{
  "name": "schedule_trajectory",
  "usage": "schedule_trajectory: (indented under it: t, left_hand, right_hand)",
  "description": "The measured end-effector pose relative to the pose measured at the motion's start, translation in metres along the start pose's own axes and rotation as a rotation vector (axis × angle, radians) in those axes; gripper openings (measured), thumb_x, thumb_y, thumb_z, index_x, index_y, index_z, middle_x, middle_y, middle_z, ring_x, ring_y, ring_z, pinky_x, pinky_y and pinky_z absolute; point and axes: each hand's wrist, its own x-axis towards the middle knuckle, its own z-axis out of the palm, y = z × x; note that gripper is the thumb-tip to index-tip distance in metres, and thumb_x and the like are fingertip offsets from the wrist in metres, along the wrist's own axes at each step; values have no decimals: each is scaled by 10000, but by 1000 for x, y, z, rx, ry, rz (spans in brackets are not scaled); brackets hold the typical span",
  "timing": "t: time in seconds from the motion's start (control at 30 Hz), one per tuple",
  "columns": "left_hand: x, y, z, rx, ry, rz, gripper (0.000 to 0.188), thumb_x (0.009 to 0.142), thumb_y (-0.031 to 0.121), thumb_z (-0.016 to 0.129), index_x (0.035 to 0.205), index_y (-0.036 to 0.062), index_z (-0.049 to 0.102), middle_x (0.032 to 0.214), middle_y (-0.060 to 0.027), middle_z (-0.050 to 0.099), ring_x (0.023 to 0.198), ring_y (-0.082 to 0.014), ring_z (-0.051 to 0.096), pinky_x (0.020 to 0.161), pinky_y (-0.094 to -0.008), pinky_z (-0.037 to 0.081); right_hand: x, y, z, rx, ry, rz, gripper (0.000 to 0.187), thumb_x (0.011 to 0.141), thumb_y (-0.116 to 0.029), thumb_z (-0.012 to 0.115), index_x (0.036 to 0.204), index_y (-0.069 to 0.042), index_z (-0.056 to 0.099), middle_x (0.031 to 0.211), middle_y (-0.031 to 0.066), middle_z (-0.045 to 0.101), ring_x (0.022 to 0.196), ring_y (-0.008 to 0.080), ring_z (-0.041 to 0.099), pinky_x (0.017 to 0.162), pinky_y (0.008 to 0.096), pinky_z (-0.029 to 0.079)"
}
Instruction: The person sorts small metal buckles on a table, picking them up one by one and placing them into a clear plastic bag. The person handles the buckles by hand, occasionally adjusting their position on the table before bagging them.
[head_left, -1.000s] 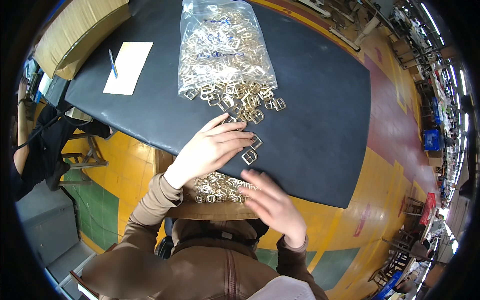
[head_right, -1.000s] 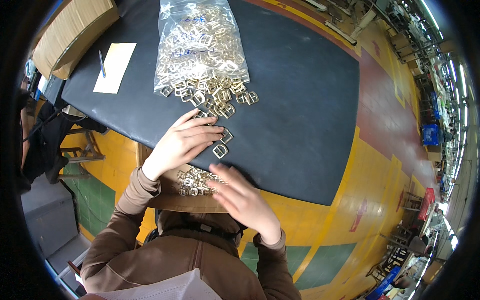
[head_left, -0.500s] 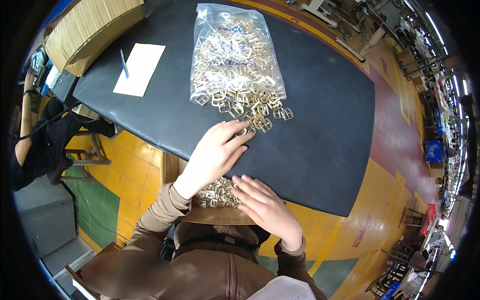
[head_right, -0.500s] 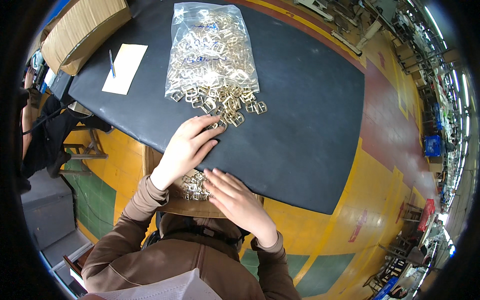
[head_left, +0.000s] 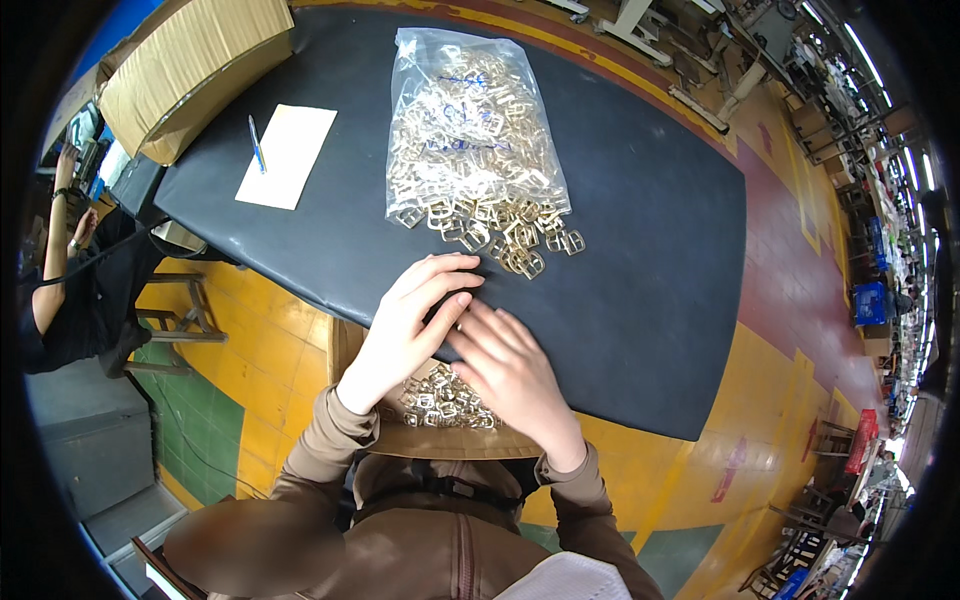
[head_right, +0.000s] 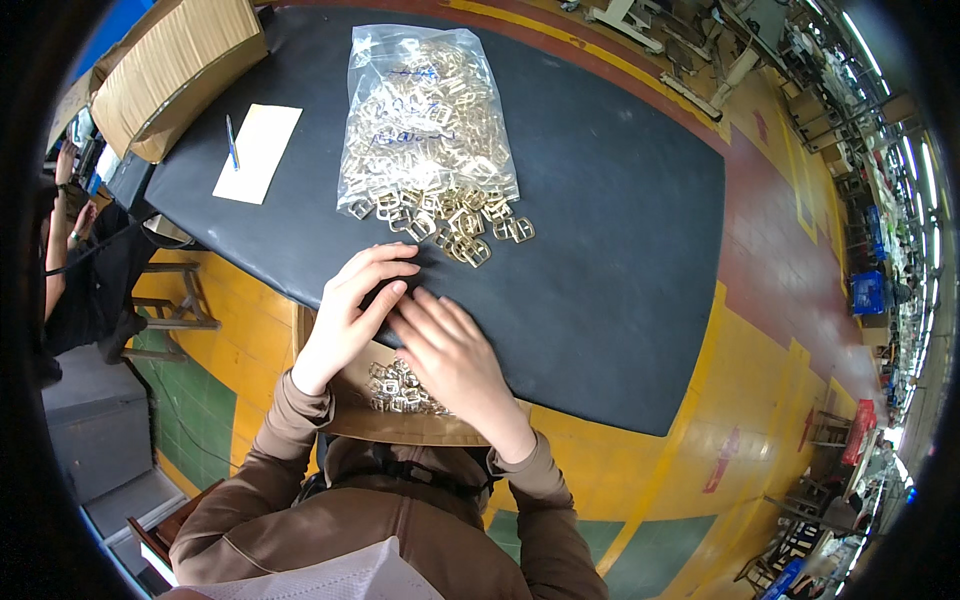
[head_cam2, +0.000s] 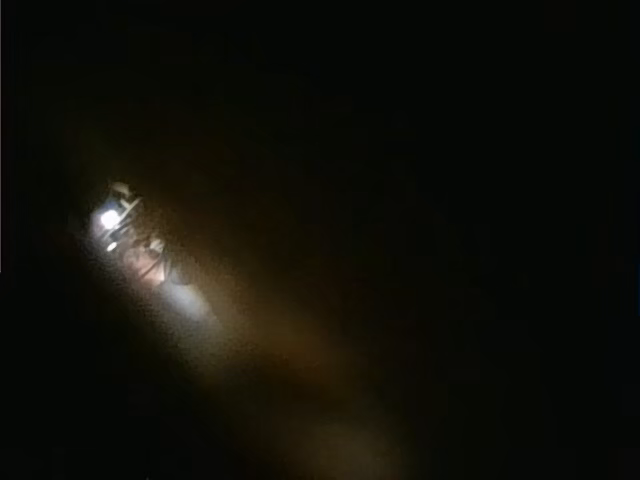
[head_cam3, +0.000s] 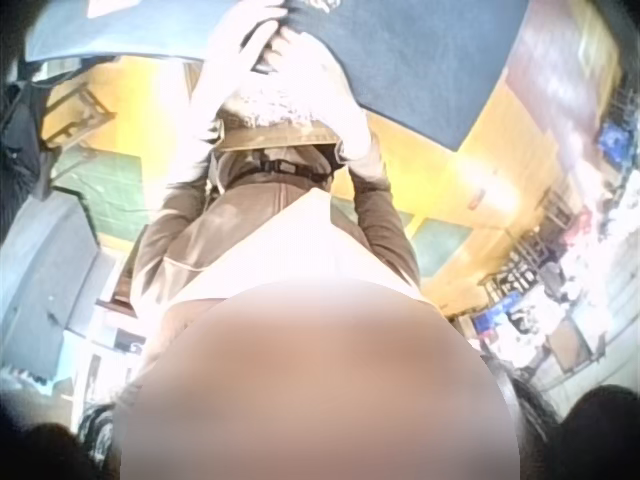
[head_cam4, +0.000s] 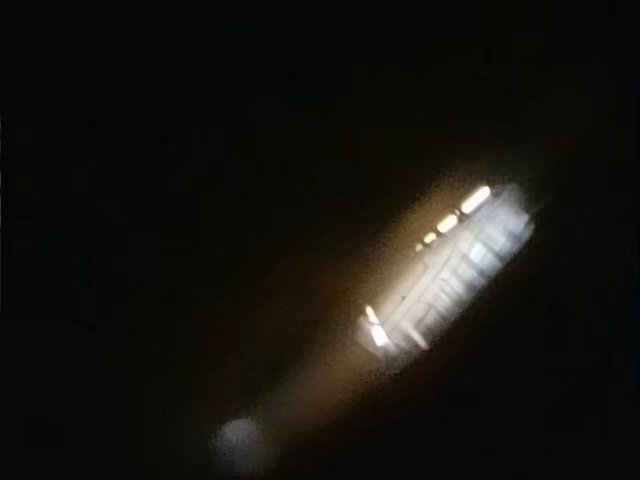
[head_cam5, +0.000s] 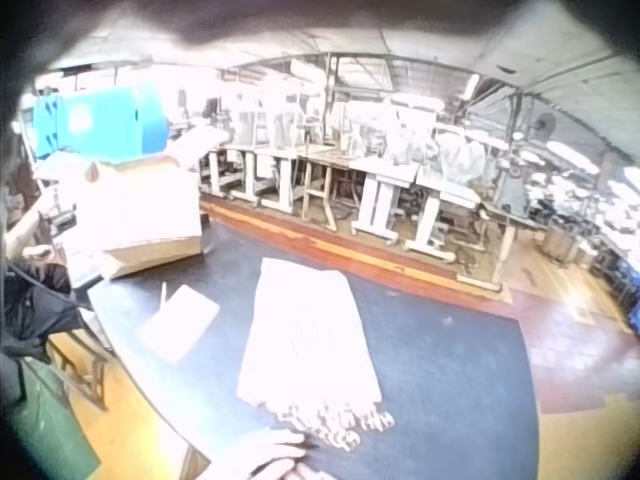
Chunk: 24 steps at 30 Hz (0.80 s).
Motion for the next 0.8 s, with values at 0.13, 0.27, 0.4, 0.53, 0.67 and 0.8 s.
schedule_trajectory:
  t: [0.13,0.27,0.4,0.53,0.67,0.8]
  left_hand:
    - [19,-6,10,196,-143,154,286,998,147,692,1269,57,713,1470,-127,614,1362,-342,582,1201,-496,406]
    - [29,-6,37,454,-147,236,402,985,220,723,1367,106,670,1525,-89,552,1494,-333,455,1248,-548,353]
    - [20,-5,36,362,-262,211,424,983,171,721,1402,144,661,1473,-78,604,1496,-330,466,1269,-566,315]
    - [7,-4,27,260,-279,179,421,993,124,699,1410,113,643,1459,-82,630,1486,-314,490,1265,-559,328]
    - [6,-7,22,120,-219,108,426,1002,75,666,1425,71,615,1463,-116,633,1461,-320,523,1254,-520,367]
    - [7,-9,21,58,-215,93,429,993,6,645,1420,32,610,1463,-167,639,1467,-358,522,1263,-507,362]
  right_hand:
    - [-22,-15,1,74,-94,-39,392,999,-198,710,1350,-24,696,1455,136,643,1418,300,550,1195,470,439]
    - [-46,-18,-13,246,-146,-105,336,988,-145,719,1300,-19,725,1336,117,720,1307,285,639,1165,453,473]
    - [-59,-6,-42,345,21,-56,314,967,-113,741,1273,-44,747,1253,117,761,1157,298,717,1063,447,556]
    - [-40,14,-55,183,256,264,318,944,-81,752,1256,-19,741,1268,147,749,1171,342,701,1029,447,547]
    - [-8,21,-37,0,268,358,383,904,-169,809,1272,-81,750,1245,99,670,1143,312,624,988,446,499]
    - [0,24,-24,-87,238,325,407,879,-219,832,1267,-122,756,1193,68,597,1110,279,568,969,436,455]
